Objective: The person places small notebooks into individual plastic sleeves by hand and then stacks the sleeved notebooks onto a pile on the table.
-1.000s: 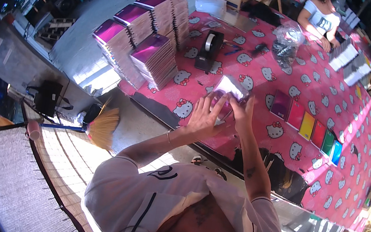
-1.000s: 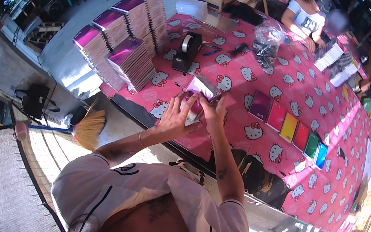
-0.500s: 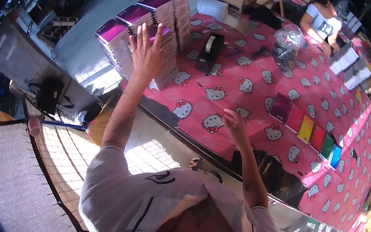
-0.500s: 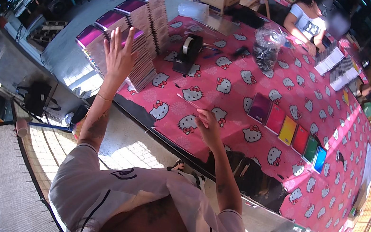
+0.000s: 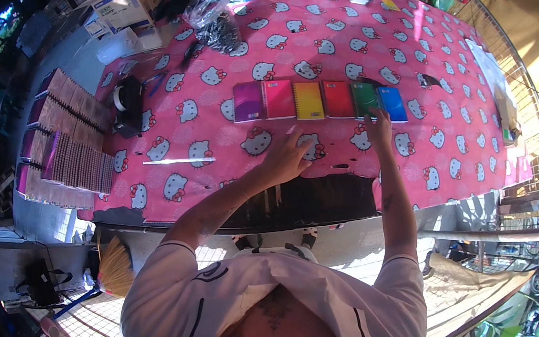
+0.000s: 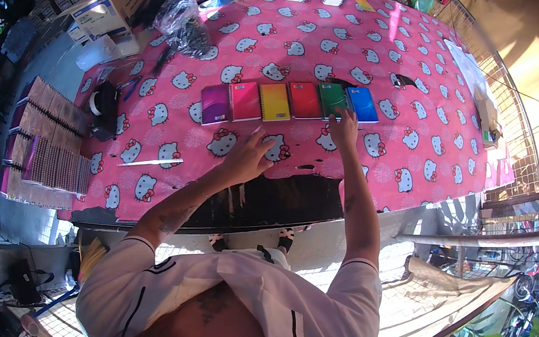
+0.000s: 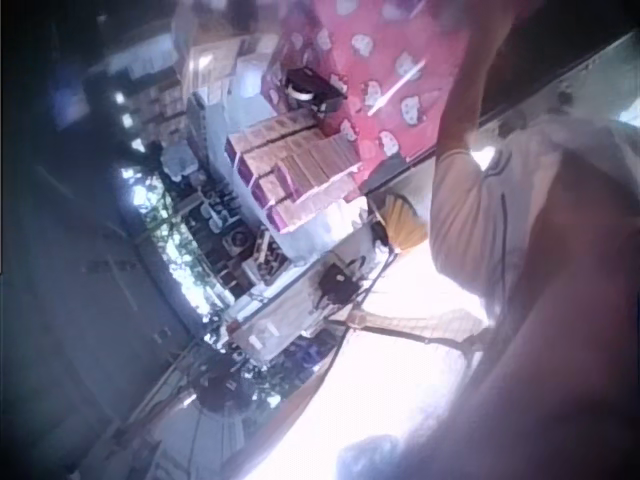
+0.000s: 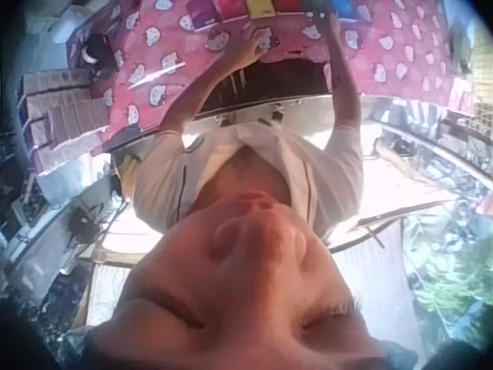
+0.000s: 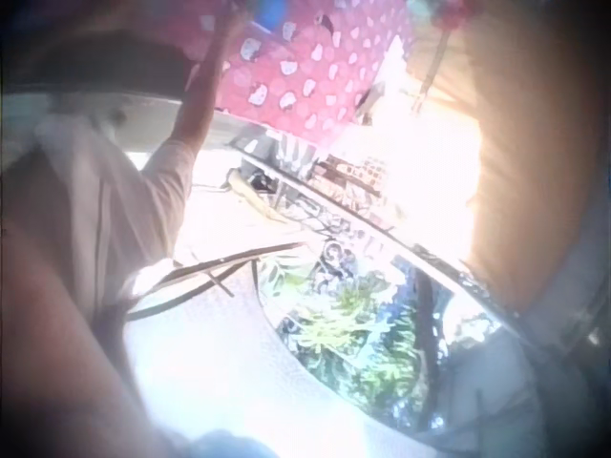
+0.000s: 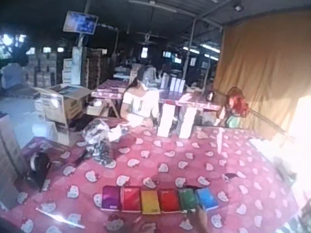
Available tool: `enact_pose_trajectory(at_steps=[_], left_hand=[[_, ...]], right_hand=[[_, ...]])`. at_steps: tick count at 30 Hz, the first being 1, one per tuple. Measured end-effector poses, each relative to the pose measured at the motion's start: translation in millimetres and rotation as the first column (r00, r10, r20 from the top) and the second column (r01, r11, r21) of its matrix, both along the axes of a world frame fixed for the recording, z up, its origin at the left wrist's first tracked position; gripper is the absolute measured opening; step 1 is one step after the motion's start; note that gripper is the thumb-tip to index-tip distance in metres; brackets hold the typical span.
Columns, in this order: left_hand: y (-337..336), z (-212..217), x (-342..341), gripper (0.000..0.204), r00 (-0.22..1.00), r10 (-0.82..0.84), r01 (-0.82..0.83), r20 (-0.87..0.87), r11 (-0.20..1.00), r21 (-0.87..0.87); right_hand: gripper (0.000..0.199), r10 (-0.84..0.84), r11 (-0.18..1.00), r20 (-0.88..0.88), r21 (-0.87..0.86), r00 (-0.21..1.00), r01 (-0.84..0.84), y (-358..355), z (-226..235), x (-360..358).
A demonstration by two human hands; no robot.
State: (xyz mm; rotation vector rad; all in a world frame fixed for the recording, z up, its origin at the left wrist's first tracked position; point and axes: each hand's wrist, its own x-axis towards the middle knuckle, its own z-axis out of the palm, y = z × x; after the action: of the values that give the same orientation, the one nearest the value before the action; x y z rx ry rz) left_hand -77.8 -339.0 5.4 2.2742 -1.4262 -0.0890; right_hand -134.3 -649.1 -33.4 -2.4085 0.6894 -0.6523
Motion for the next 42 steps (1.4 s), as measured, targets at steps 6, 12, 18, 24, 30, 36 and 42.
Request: enact_pose_trajectory(at_steps=[6,12,18,24,30,36,42], left_hand=[[-123.6,-29.7,-3.0,0.055,0.999,0.048,-0.048,0.007,0.999,-0.025],[-155.1,-16.2,34.6,0.053,0.963,0.268,-0.264,-0.024,0.958,0.115],[-198.0,-31.5,94.0,0.052,0.975,0.212,-0.216,0.072,0.975,0.046],[-284.1,-29.6,119.0,0.062,0.982,0.076,-0.134,0.171,0.922,0.363],[-308.9,-0.9,118.7,0.078,0.993,0.116,-0.099,-0.004,0.862,0.498],[-276.3,83.4,47.2,0.062,0.734,-0.248,0.242,-0.632,0.965,-0.098],[-266.7,-2.3,-30.1,0.081,0.959,-0.262,0.284,-0.109,0.896,0.341]], right_hand=[[0.046,0.150,0.953,-0.172,-0.237,0.974,-0.188,-127.5,-12.1,50.7],[0.046,0.237,0.917,-0.492,-0.173,0.838,-0.361,-193.7,-19.1,71.1],[0.049,0.494,0.846,-0.593,0.159,0.636,-0.509,-196.5,8.0,29.2],[0.048,0.469,0.881,-0.383,0.137,0.796,-0.453,-141.9,-8.2,-67.1],[0.044,0.233,0.972,-0.153,0.041,0.960,-0.230,-113.4,-23.1,-113.2],[0.039,0.170,0.945,-0.042,0.290,0.985,-0.151,-108.7,-35.6,-127.3],[0.049,0.062,0.737,0.193,0.652,0.979,-0.175,-129.1,-50.1,-132.5]])
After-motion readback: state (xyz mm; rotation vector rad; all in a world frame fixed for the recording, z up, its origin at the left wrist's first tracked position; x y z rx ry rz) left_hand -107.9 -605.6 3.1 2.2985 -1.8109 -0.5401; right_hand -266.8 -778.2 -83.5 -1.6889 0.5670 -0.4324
